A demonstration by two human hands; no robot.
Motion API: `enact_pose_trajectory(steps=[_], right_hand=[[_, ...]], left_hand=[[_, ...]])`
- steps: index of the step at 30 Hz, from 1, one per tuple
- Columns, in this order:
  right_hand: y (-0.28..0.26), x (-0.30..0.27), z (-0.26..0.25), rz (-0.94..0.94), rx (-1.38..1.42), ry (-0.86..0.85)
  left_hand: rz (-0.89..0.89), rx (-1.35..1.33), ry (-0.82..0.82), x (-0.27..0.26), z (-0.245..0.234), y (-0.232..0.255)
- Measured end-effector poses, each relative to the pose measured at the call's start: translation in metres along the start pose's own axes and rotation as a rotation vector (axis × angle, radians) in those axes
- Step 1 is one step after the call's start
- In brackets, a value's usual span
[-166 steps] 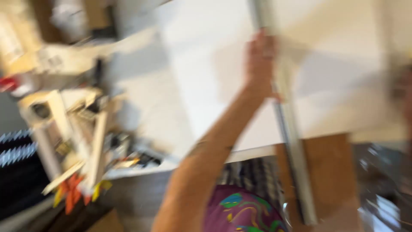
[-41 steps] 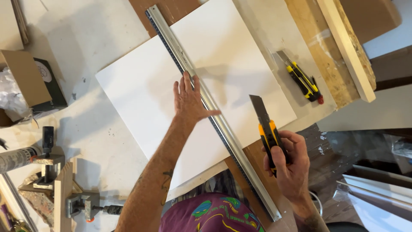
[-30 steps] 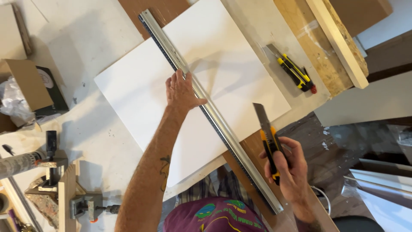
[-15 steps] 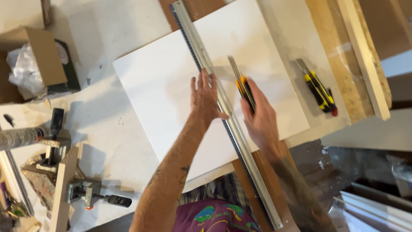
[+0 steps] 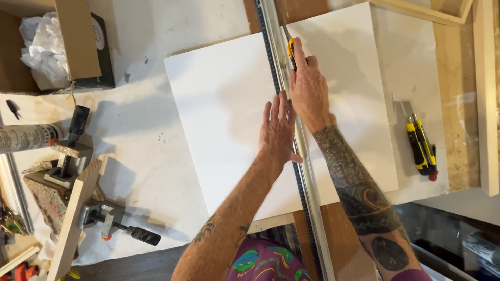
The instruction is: Measuring, marking, and cutting a board to fit a wooden frame using a pencil and utility knife.
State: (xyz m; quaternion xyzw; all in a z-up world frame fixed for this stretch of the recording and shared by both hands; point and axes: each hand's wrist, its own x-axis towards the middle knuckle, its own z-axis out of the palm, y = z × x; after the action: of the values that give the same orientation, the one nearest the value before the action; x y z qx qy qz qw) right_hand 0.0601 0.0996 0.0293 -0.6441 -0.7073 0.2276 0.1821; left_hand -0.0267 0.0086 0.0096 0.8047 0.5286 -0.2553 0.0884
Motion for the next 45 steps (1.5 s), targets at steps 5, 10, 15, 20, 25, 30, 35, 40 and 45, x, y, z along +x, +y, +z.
enact_pose_trajectory(steps=[5,10,15,20,25,30,35,40,45], right_hand=[[-0.007,0.004,0.001,0.029,-0.024,-0.057],[-0.003,0.006,0.007,0.014,-0.088,-0.072],[-0.003,0.005,0.009,0.025,-0.157,-0.089],[-0.001,-0.001,0.011,-0.001,-0.159,-0.056],[0.000,-0.004,0.010,0.006,-0.137,-0.064],[0.001,-0.005,0.011,0.027,-0.161,-0.085],[-0.002,-0.009,0.007,-0.004,-0.104,-0.071],[-0.004,-0.013,0.003,0.011,-0.093,-0.084],[-0.009,-0.018,0.000,0.019,-0.077,-0.096]], left_hand=[[-0.005,-0.035,0.066,0.001,0.010,0.002],[0.005,-0.029,0.043,0.000,0.007,0.000],[0.006,-0.007,0.016,0.000,0.005,0.000],[0.006,-0.033,0.031,0.000,0.006,0.000],[-0.004,-0.022,0.061,0.000,0.008,0.001],[0.009,-0.010,0.014,0.000,0.005,0.000],[0.002,-0.021,0.019,0.000,0.005,0.000],[-0.007,-0.031,0.035,0.000,0.006,0.001],[-0.006,-0.052,0.021,0.000,0.006,0.001]])
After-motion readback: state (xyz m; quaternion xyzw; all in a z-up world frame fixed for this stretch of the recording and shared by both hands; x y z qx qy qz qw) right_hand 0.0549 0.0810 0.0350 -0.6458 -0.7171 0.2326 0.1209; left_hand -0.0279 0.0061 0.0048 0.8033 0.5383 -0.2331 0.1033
